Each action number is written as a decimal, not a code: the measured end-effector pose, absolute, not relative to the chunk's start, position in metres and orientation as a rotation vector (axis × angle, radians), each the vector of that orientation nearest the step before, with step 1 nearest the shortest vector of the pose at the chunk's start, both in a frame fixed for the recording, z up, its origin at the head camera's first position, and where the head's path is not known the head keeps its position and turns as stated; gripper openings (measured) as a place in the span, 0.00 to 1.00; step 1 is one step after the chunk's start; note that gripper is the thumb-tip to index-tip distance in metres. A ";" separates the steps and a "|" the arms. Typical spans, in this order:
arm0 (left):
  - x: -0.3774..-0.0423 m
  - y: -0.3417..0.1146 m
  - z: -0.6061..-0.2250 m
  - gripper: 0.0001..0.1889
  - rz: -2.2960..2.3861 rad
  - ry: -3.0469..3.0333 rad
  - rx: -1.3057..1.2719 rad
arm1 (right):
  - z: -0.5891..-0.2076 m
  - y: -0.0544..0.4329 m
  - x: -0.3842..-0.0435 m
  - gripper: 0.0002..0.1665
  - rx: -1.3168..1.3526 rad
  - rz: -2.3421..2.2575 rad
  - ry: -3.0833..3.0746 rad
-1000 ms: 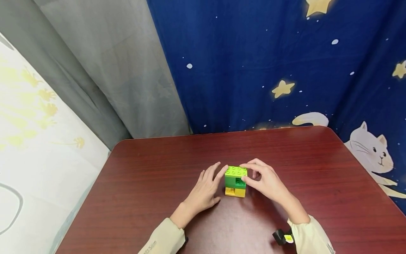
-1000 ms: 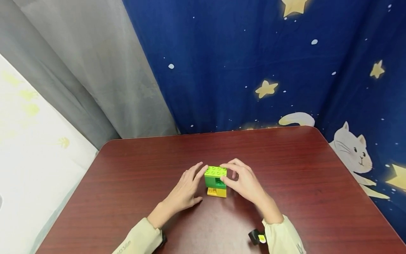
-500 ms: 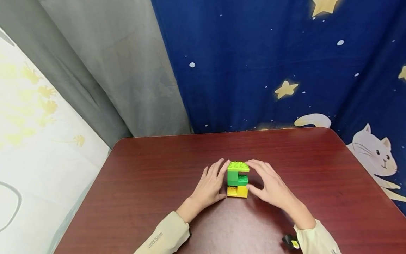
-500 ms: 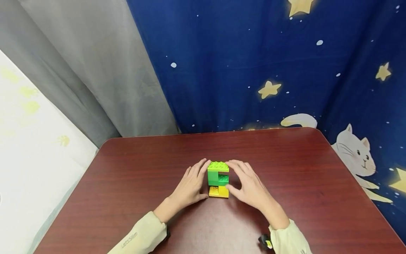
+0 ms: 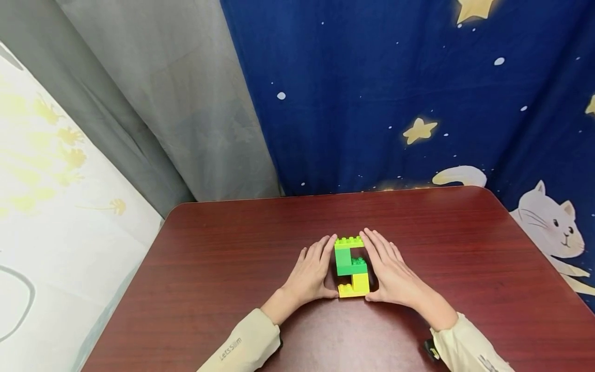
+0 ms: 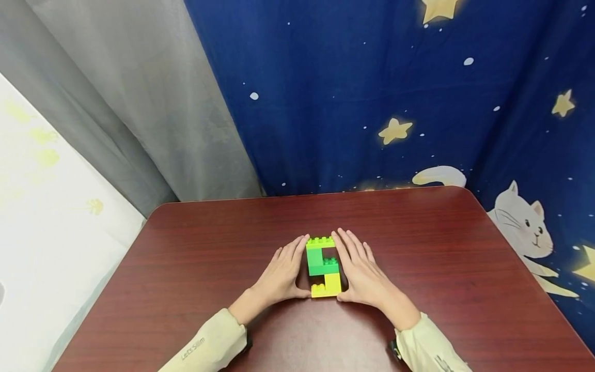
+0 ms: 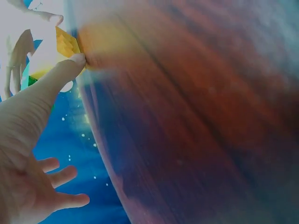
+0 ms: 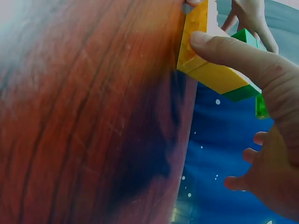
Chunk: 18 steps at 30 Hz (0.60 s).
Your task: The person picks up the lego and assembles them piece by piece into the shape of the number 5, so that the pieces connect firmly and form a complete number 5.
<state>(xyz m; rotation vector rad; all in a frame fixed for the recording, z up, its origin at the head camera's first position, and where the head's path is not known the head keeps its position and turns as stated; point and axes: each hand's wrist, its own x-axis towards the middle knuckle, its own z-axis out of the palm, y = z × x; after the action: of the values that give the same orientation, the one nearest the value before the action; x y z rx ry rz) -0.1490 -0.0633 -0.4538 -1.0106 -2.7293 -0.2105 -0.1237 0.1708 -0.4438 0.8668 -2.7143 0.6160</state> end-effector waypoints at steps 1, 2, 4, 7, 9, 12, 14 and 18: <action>-0.149 -0.063 -0.454 0.74 -0.213 -2.739 -1.009 | -0.444 0.171 -0.124 0.82 0.866 0.616 -2.720; -0.149 -0.063 -0.455 0.74 -0.212 -2.748 -1.008 | -0.445 0.171 -0.125 0.82 0.865 0.617 -2.726; -0.149 -0.062 -0.455 0.74 -0.212 -2.758 -1.010 | -0.445 0.171 -0.127 0.81 0.865 0.629 -2.734; -0.150 -0.062 -0.454 0.74 -0.218 -2.777 -1.028 | -0.445 0.172 -0.129 0.81 0.861 0.641 -2.758; -0.150 -0.061 -0.452 0.74 -0.221 -2.797 -1.044 | -0.444 0.173 -0.131 0.80 0.865 0.651 -2.770; -0.151 -0.060 -0.449 0.74 -0.230 -2.835 -1.060 | -0.442 0.173 -0.133 0.80 0.875 0.656 -2.788; -0.153 -0.059 -0.448 0.74 -0.245 -2.862 -1.070 | -0.441 0.173 -0.135 0.80 0.882 0.658 -2.799; -0.156 -0.060 -0.446 0.75 -0.298 -2.908 -1.095 | -0.440 0.173 -0.137 0.80 0.882 0.662 -2.839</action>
<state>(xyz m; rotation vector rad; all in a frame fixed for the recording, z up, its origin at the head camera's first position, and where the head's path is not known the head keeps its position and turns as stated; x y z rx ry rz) -0.1559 -0.0596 -0.4463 -1.0954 -2.9080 -0.2982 -0.1366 0.1729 -0.4395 0.8824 -2.8388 0.6619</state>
